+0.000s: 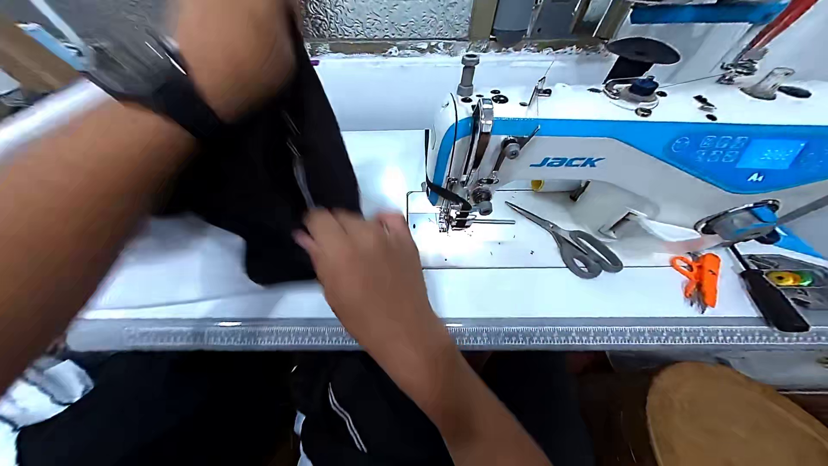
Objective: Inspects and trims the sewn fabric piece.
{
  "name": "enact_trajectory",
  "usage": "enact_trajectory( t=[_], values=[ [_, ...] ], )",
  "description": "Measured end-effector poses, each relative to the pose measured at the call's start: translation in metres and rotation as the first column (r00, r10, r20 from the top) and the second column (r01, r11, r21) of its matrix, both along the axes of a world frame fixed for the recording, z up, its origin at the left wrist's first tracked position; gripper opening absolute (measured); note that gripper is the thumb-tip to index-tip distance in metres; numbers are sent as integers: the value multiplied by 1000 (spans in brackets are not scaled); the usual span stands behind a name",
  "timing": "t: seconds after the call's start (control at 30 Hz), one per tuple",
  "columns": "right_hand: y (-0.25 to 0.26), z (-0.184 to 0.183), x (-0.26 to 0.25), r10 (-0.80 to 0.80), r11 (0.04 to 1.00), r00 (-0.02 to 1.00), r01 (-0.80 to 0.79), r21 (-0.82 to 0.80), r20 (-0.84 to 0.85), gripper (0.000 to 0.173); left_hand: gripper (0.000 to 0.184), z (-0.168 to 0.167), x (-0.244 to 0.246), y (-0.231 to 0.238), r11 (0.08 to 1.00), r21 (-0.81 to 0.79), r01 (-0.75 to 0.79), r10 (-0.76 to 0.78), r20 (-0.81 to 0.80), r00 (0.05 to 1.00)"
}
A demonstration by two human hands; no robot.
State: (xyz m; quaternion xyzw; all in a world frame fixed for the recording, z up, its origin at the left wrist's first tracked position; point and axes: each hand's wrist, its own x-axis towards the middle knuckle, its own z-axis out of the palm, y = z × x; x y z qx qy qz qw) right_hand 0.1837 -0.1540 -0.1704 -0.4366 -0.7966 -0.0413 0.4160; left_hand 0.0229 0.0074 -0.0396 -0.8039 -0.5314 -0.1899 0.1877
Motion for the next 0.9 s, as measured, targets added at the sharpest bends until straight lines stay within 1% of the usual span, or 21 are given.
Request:
enact_trajectory(
  t=[0.07,0.1,0.13,0.17,0.2,0.23,0.27,0.3,0.33,0.37,0.4,0.43,0.47,0.5,0.53,0.57,0.63,0.7,0.73,0.83,0.9],
  values=[
    [-6,-70,23,-49,992,999,51,-116,23,21,24,-88,32,16,983,-181,40,-37,20,999],
    [-12,-96,37,-38,986,999,38,-164,4,23,24,-129,42,22,966,-246,79,-69,48,996],
    [-18,-111,51,-3,976,998,-9,-217,-56,27,22,-162,49,28,946,-296,133,-112,86,990],
    [-22,-118,66,17,960,989,-57,-275,-147,32,21,-184,52,34,927,-323,189,-162,108,981],
    [-24,-118,79,4,940,969,-88,-330,-248,34,21,-195,53,39,907,-337,253,-224,124,967],
    [-22,-116,89,-54,926,948,-69,-370,-312,34,22,-198,53,45,877,-337,342,-309,149,939],
    [-17,-113,94,-163,918,941,35,-394,-298,33,23,-192,53,48,828,-336,449,-415,171,894],
    [-9,-112,95,-282,898,934,178,-401,-218,32,24,-182,53,52,755,-338,562,-534,180,826],
    [1,-113,91,-363,869,923,287,-402,-128,34,25,-171,55,55,658,-369,657,-643,180,745],
    [10,-113,84,-402,849,913,344,-401,-66,38,27,-162,59,55,554,-433,711,-722,175,669],
    [17,-113,75,-421,837,907,378,-396,-24,43,37,-157,62,51,472,-516,715,-770,153,619],
    [22,-112,67,-430,828,903,399,-393,11,46,47,-158,65,45,416,-588,694,-801,124,586],
    [26,-111,59,-434,822,900,414,-391,40,47,47,-162,67,38,402,-619,675,-828,69,556],
    [28,-110,53,-436,817,898,424,-390,63,47,36,-166,65,31,405,-600,690,-857,13,514],
    [28,-109,50,-433,817,899,423,-393,66,44,20,-167,61,24,398,-552,733,-889,-36,456],
    [29,-109,50,-424,822,905,403,-402,39,40,14,-165,55,18,389,-487,782,-911,-74,406],
    [28,-110,48,-392,848,917,327,-417,-78,35,19,-155,38,1,391,-350,851,-918,-89,385],
    [27,-114,49,-346,904,914,264,-337,-211,23,19,-149,20,-20,452,-214,866,-892,-141,431],
    [26,-116,51,-319,929,917,253,-270,-238,19,18,-150,11,-30,493,-164,854,-866,-185,465],
    [25,-120,54,-297,954,933,280,-110,-204,11,15,-168,-10,-52,595,-64,802,-775,-311,550],
    [24,-120,52,-300,953,937,288,-90,-177,4,13,-179,-14,-59,634,-11,773,-741,-293,604]
  ],
)
